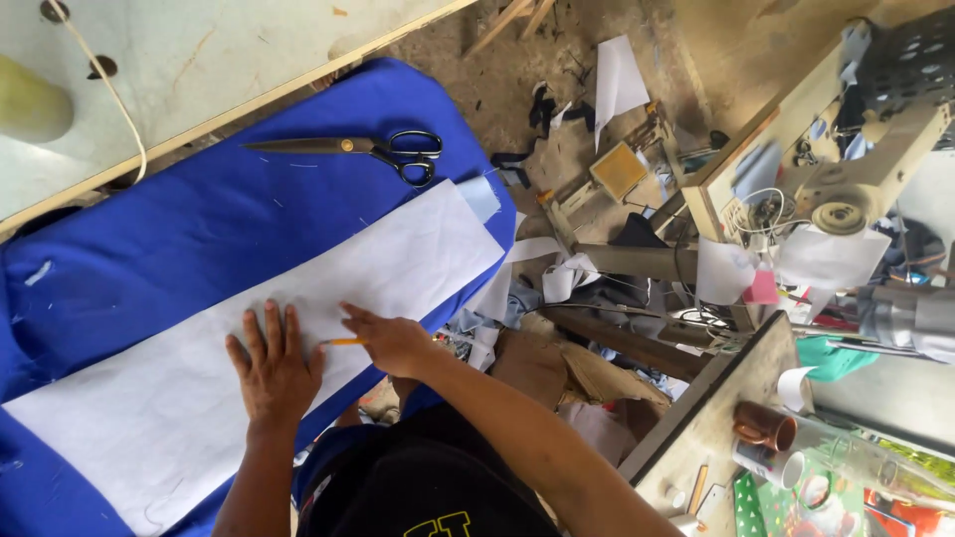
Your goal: The person places a white paper pattern on a blue fabric piece and uses a pencil to trace the outline. They then use an iron to press the fabric and pattern, followed by cutting the fabric with scissors along the traced lines.
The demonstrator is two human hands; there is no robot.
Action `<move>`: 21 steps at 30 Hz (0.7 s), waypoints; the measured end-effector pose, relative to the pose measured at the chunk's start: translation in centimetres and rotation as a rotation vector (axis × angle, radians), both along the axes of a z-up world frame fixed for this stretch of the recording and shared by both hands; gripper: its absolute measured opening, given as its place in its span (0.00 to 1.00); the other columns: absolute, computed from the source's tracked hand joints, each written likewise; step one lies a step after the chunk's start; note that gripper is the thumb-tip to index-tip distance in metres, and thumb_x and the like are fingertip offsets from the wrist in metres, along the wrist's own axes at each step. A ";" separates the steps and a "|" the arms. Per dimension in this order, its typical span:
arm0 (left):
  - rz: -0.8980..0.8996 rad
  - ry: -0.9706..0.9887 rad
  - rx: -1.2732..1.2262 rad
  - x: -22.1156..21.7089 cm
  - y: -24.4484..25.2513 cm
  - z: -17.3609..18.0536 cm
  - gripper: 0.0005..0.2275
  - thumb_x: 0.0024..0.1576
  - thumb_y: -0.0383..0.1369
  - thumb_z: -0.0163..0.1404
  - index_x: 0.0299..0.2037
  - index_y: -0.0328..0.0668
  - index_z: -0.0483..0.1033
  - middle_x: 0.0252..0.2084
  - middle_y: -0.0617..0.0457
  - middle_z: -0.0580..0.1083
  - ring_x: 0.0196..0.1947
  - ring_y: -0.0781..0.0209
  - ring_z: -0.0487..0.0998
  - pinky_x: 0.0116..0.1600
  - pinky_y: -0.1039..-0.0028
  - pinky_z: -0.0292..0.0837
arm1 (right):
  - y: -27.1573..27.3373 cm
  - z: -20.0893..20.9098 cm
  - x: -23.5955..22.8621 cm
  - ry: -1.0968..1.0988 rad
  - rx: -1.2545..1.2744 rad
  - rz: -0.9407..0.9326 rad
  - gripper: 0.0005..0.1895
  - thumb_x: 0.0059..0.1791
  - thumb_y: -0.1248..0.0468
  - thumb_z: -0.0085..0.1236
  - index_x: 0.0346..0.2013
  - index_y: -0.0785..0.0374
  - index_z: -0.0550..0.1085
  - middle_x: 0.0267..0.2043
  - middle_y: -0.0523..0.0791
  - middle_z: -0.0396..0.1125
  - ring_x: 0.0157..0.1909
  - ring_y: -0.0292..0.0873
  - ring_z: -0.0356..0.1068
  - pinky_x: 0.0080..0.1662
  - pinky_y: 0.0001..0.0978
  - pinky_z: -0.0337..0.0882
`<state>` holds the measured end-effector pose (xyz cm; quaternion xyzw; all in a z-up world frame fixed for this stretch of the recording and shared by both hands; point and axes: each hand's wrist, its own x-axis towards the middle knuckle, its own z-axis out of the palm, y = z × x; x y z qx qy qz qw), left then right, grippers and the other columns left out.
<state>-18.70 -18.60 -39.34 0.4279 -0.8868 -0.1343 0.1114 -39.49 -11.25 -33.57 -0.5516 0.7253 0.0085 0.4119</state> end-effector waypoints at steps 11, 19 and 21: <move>0.007 -0.139 0.244 -0.1 0.2 1.1 0.39 0.62 0.60 0.29 0.81 0.47 0.47 0.86 0.46 0.41 0.85 0.39 0.33 0.80 0.35 0.26 | -3.1 -1.1 -25.4 0.135 -0.155 -0.917 0.13 0.58 0.53 0.48 0.47 0.57 0.74 0.29 0.47 0.75 0.30 0.50 0.79 0.40 0.52 0.73; 0.054 -0.176 0.181 0.2 0.8 0.0 0.40 0.60 0.62 0.30 0.81 0.51 0.52 0.86 0.45 0.47 0.84 0.33 0.43 0.80 0.32 0.33 | -2.0 2.5 -24.6 -0.011 -0.151 -0.742 0.11 0.54 0.54 0.55 0.49 0.54 0.72 0.26 0.47 0.71 0.25 0.47 0.72 0.32 0.44 0.69; 0.053 -0.154 0.144 -0.5 0.1 0.0 0.40 0.60 0.61 0.31 0.81 0.50 0.53 0.85 0.45 0.49 0.84 0.31 0.46 0.80 0.31 0.36 | -1.1 3.2 -25.8 -0.007 -0.172 -0.738 0.12 0.54 0.56 0.56 0.51 0.53 0.72 0.29 0.45 0.71 0.25 0.44 0.70 0.32 0.42 0.67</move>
